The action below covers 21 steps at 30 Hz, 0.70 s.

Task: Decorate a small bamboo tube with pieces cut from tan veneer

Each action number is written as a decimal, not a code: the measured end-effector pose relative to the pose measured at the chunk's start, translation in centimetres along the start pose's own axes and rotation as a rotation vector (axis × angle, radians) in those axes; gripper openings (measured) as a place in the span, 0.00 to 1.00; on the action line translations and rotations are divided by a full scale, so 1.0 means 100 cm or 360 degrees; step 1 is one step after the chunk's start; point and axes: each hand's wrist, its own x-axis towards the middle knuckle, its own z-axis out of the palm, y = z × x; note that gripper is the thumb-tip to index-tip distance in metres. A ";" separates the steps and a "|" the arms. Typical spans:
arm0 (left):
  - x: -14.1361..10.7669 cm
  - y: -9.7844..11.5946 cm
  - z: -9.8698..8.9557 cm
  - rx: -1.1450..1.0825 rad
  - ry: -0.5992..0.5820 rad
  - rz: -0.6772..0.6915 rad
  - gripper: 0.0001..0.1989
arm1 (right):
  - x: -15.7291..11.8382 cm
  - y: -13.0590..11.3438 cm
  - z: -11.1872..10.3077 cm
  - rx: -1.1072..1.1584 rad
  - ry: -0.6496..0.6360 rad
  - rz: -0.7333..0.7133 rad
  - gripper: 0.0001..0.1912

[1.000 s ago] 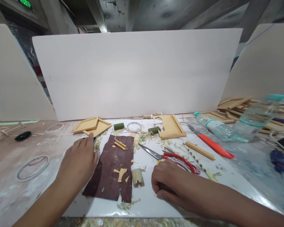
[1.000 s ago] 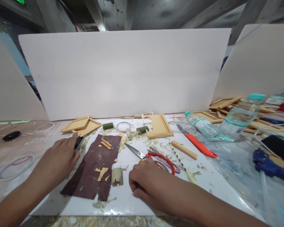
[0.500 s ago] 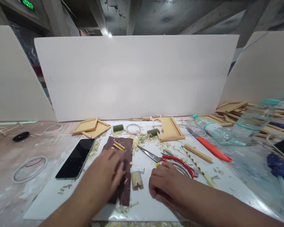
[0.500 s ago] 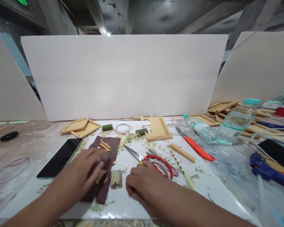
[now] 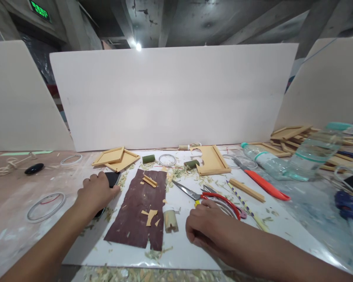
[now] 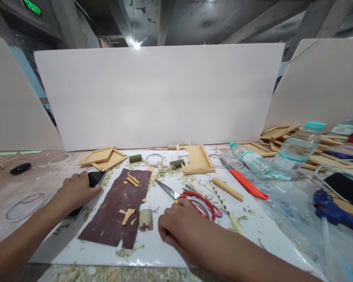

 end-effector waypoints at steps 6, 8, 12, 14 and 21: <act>-0.006 0.000 -0.013 -0.0042 0.0143 0.0060 0.27 | -0.004 0.004 0.001 0.0050 0.0022 -0.0027 0.09; -0.003 -0.009 -0.023 -0.0070 0.0184 0.0103 0.26 | -0.004 0.007 0.001 0.0108 0.0082 -0.0042 0.09; 0.012 -0.038 -0.037 -0.0180 -0.0010 0.0141 0.18 | -0.002 0.011 0.002 0.0174 0.0147 0.0011 0.09; 0.019 -0.053 -0.040 -0.0273 -0.0217 0.0170 0.17 | 0.000 0.011 0.002 0.0154 0.0146 0.0015 0.09; 0.033 -0.092 -0.039 -0.0744 -0.0942 0.0331 0.15 | 0.002 0.009 0.001 0.0133 0.0117 0.0040 0.09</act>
